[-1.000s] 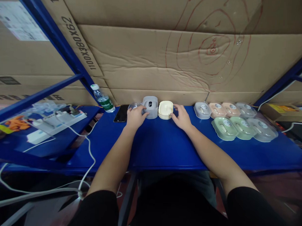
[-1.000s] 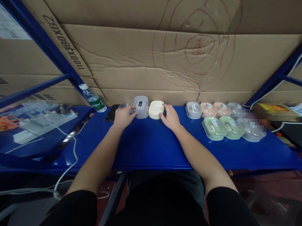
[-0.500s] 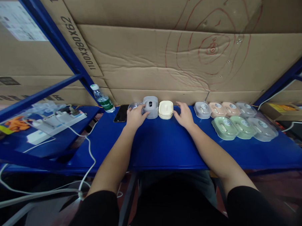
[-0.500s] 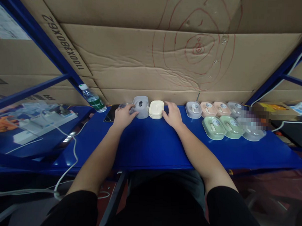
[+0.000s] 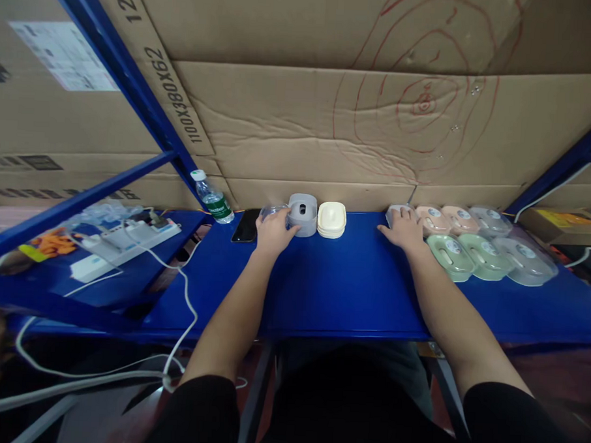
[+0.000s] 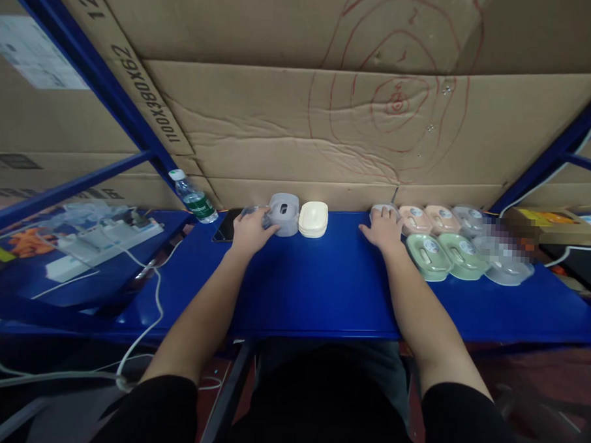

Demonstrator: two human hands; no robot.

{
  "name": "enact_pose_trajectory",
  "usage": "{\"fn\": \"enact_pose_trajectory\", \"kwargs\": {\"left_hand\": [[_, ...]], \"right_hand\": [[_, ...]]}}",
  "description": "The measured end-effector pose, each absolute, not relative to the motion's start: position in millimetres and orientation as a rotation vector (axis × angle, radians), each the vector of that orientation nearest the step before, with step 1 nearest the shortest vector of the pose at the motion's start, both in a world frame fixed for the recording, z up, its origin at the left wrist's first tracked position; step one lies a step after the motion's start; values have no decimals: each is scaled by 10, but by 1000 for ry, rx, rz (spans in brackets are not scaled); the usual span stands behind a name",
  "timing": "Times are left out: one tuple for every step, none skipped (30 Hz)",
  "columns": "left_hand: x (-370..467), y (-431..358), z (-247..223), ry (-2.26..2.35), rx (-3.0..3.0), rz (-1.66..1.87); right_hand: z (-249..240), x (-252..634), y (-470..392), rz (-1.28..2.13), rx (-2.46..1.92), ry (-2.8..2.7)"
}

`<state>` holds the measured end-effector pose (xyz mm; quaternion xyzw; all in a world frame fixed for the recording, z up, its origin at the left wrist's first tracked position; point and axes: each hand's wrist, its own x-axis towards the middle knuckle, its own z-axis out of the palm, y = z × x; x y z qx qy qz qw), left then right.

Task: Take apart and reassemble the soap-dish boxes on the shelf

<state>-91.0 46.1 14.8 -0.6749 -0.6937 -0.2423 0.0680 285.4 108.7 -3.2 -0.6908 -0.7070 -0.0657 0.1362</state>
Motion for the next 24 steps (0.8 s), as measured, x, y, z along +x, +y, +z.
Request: {"fn": "enact_pose_trajectory", "kwargs": {"left_hand": [[-909,461,147,-2090,-2036,-735],[-908,460,146,-2091,-2038,-740],[-907,459,145,-2091,-2038,-746],[-907,457,144,-2088,-2040,-755],[-905,456,143,-2079,-2044,-768],[-903,453,143,-2067,-2050,-785],[-900,450,144,-2055,-2056,-804],[-896,446,146,-2043,-2062,-820],[-889,441,150,-2034,-2065,-833],[-880,435,155,-2028,-2063,-842],[-869,428,162,-2025,-2059,-849],[-856,420,171,-2022,-2056,-852],[-842,411,181,-2018,-2054,-854],[-827,402,191,-2013,-2054,-857],[-812,392,203,-2008,-2060,-859],[-797,382,214,-2001,-2066,-862],[-783,372,224,-1994,-2071,-866],[-770,363,233,-1989,-2074,-870],[-758,355,241,-1984,-2075,-874],[-748,349,247,-1981,-2076,-876],[-739,344,251,-1979,-2077,-879],[-732,340,254,-1978,-2079,-883],[-726,337,255,-1977,-2081,-890],[-721,336,255,-1974,-2084,-898]], "right_hand": [[-46,2859,1067,-191,-2019,-2077],[-55,2851,1046,-198,-2013,-2104],[-58,2833,1025,-209,-1980,-2127],[-57,2808,1005,-220,-1929,-2141],[-53,2781,988,-229,-1872,-2143],[-48,2757,976,-236,-1822,-2132],[-45,2740,968,-237,-1791,-2109],[-44,2732,966,-227,-1786,-2074],[-45,2733,970,-201,-1803,-2037],[-48,2742,977,-153,-1831,-2007],[-53,2757,988,-89,-1859,-1986],[-56,2776,1001,-21,-1877,-1973],[-57,2795,1015,36,-1883,-1966],[-56,2814,1029,76,-1875,-1963],[-51,2831,1043,99,-1860,-1960],[-43,2846,1056,114,-1840,-1954],[-34,2858,1070,129,-1819,-1947],[-24,2870,1083,153,-1798,-1939],[-15,2880,1096,182,-1777,-1933],[-6,2891,1109,213,-1756,-1931],[1,2902,1120,240,-1732,-1937],[7,2913,1130,261,-1705,-1948],[11,2923,1136,276,-1677,-1956],[14,2933,1139,282,-1647,-1957]]}}
